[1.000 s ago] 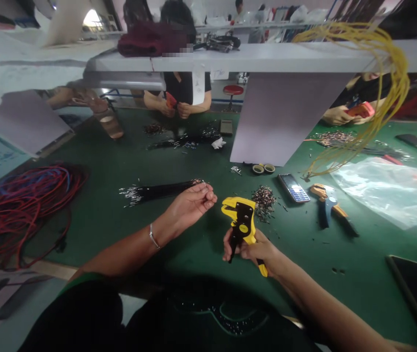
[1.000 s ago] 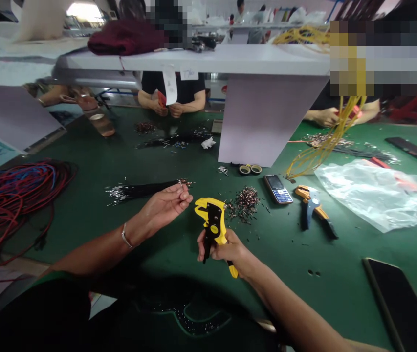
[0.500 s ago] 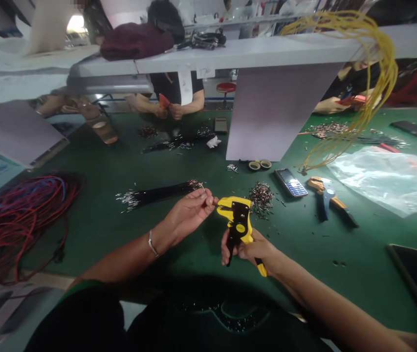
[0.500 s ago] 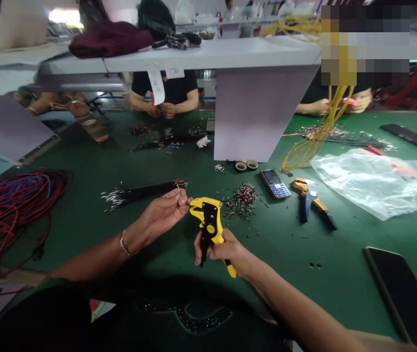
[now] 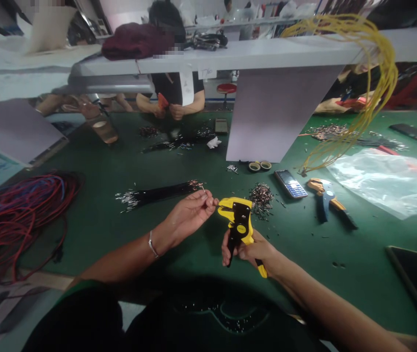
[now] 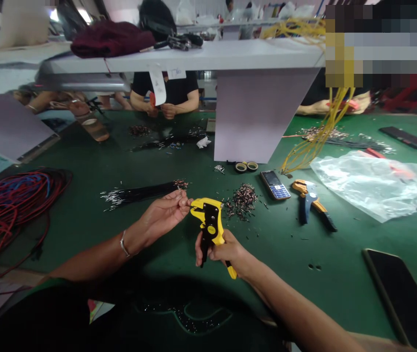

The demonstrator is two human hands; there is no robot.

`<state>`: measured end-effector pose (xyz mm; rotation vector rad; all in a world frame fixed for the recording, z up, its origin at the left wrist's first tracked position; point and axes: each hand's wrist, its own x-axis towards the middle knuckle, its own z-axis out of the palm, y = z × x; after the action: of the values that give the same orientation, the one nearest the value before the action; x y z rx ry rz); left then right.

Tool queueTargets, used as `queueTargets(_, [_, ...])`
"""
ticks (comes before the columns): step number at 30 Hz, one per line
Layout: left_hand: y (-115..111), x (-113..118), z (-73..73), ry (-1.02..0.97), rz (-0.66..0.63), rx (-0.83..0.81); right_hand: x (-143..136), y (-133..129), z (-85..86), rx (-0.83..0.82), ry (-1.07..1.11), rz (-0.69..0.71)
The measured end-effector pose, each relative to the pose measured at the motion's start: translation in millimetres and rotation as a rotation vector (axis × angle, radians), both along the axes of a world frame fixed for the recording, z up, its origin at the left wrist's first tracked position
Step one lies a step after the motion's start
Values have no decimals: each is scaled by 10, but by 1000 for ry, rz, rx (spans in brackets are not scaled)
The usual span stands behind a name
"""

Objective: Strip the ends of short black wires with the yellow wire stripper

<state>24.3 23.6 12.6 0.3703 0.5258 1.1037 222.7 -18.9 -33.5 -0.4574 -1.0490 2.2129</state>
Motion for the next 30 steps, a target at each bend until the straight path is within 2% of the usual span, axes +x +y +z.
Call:
queueTargets(9, [-20, 31, -11, 17, 32, -50, 6, -24, 9, 6, -27, -29])
queueTargets(18, [-38, 43, -1, -22, 41, -80, -8, -17, -97, 0, 17, -16])
queueTargets(30, [-80, 73, 15, 9, 68, -137, -24, -40, -93, -21, 18, -34])
